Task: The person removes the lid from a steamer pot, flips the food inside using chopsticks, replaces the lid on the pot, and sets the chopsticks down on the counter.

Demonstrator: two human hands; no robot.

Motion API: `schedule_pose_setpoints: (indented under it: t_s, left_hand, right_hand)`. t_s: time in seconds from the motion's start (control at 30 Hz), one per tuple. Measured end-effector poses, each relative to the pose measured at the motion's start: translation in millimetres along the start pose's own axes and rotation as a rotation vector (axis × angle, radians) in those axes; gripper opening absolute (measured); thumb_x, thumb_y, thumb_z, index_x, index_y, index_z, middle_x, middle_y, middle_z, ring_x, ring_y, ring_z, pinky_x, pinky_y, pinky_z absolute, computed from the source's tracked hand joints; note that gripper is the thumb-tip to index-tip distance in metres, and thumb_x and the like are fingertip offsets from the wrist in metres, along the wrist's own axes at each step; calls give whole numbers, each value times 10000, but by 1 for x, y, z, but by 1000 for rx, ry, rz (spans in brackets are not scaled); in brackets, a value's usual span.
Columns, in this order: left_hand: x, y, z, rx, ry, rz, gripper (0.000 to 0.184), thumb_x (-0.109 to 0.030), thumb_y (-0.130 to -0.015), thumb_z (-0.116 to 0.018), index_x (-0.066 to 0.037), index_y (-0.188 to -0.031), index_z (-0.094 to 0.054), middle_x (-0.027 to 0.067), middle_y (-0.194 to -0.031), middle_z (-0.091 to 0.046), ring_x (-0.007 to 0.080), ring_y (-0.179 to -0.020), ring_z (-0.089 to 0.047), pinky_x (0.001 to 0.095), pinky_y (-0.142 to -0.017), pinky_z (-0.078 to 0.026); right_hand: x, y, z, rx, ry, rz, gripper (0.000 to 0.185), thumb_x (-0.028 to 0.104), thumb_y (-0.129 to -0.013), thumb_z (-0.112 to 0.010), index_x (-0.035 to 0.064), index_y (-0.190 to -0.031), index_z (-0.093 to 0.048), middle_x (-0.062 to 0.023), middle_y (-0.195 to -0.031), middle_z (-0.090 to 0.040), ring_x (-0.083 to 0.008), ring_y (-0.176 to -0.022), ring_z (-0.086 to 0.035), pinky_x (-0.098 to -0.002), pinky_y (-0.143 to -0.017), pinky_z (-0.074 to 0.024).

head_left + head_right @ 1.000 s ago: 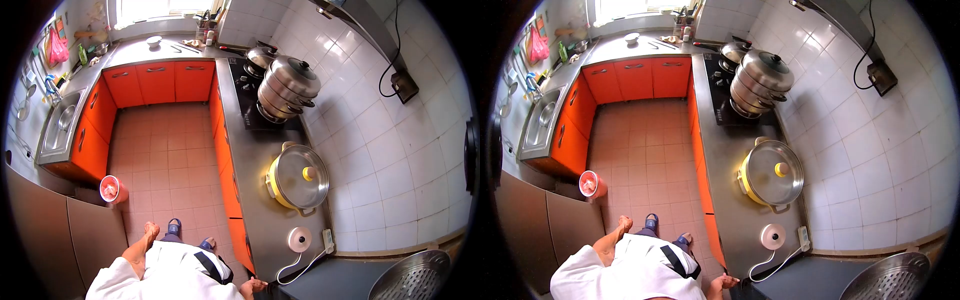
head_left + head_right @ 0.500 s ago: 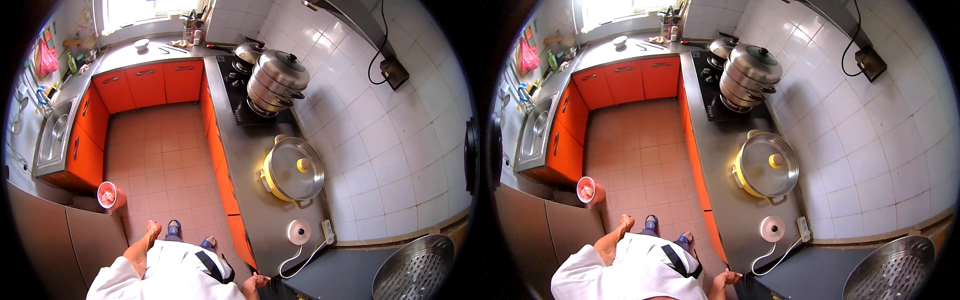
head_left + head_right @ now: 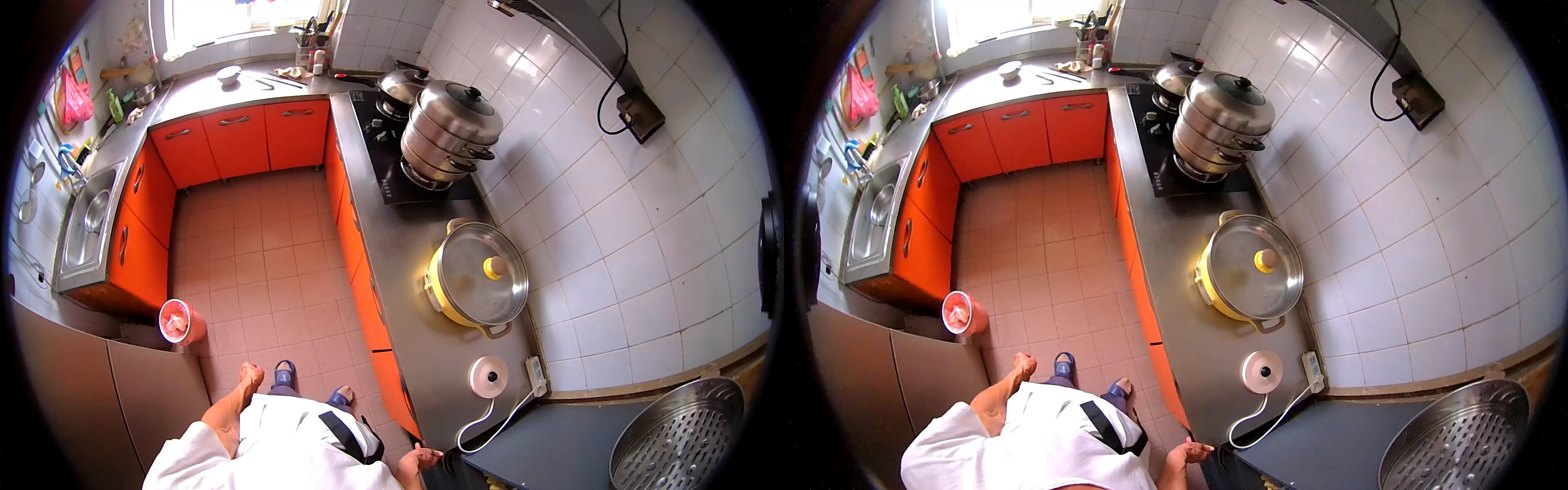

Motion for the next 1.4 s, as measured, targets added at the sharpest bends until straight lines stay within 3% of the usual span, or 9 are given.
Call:
schedule_pose_setpoints:
  t_s: [0.17,0.3,0.37,0.57,0.97,1.1,1.2,1.3,1.4]
  left_hand:
    - [22,-19,-13,-42,177,95,309,-288,-875,-478,-78,-865,-704,118,-899,-682,285,-831,-610,442,-715,-470]
    - [19,-23,-16,-27,95,35,320,-310,-862,-472,-83,-827,-693,110,-869,-675,282,-798,-605,443,-684,-461]
    - [31,-38,-23,-69,206,35,317,-308,-866,-470,-83,-811,-686,98,-832,-672,270,-739,-598,463,-650,-454]
    - [5,-19,-20,30,58,-9,297,-280,-899,-461,-95,-825,-681,90,-772,-664,255,-685,-630,406,-601,-475]
    - [-3,-10,-24,87,-41,-55,267,-243,-908,-480,-86,-913,-696,118,-881,-702,262,-764,-686,382,-638,-512]
    - [27,-43,-44,91,121,0,292,-253,-918,-456,-92,-901,-700,114,-838,-702,260,-751,-688,378,-616,-502]
    - [15,-25,-37,103,12,0,315,-257,-927,-433,-95,-887,-700,103,-785,-693,257,-729,-686,372,-608,-501]
    - [8,-10,-26,120,35,46,241,-230,-921,-524,-84,-867,-708,94,-781,-705,228,-718,-683,341,-595,-506]
    - [-35,30,-7,159,-222,-126,118,-156,-873,-646,-67,-852,-719,101,-789,-728,203,-659,-673,319,-544,-501]
  right_hand:
    - [-3,1,-2,2,6,-5,523,319,-1081,-295,-105,-943,-568,-301,-910,-653,-470,-833,-589,-507,-824,-484]
    - [-1,-1,-3,5,7,-13,519,311,-1082,-290,-104,-934,-564,-304,-910,-647,-472,-833,-582,-509,-827,-480]
    - [4,-2,-1,3,0,-20,518,307,-1083,-287,-104,-930,-562,-305,-910,-644,-473,-832,-578,-511,-829,-477]
    - [6,-5,1,7,-22,-38,513,295,-1084,-278,-102,-917,-557,-309,-910,-635,-475,-831,-566,-514,-835,-470]
    - [-10,-5,-14,10,68,-37,491,275,-1086,-272,-108,-965,-554,-306,-946,-633,-466,-881,-579,-506,-865,-477]
    - [-6,-5,-14,10,108,-6,479,267,-1085,-273,-112,-999,-553,-300,-965,-637,-460,-904,-587,-497,-877,-483]
    - [-9,-6,-18,5,137,12,472,261,-1084,-274,-116,-1025,-552,-296,-979,-639,-455,-922,-592,-490,-885,-487]
    - [-9,-7,-20,-4,166,34,466,254,-1083,-274,-119,-1050,-551,-291,-993,-642,-450,-940,-598,-483,-894,-491]
    - [-12,-6,-23,-36,209,80,461,248,-1082,-275,-122,-1076,-550,-287,-1007,-644,-445,-958,-603,-477,-903,-495]
Point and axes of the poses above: each hand's wrist, its own y-axis away from the middle knuckle, its own z-axis out of the back of the hand, x = y × z, the point moved 10 cm from there along -y, towards the middle knuckle
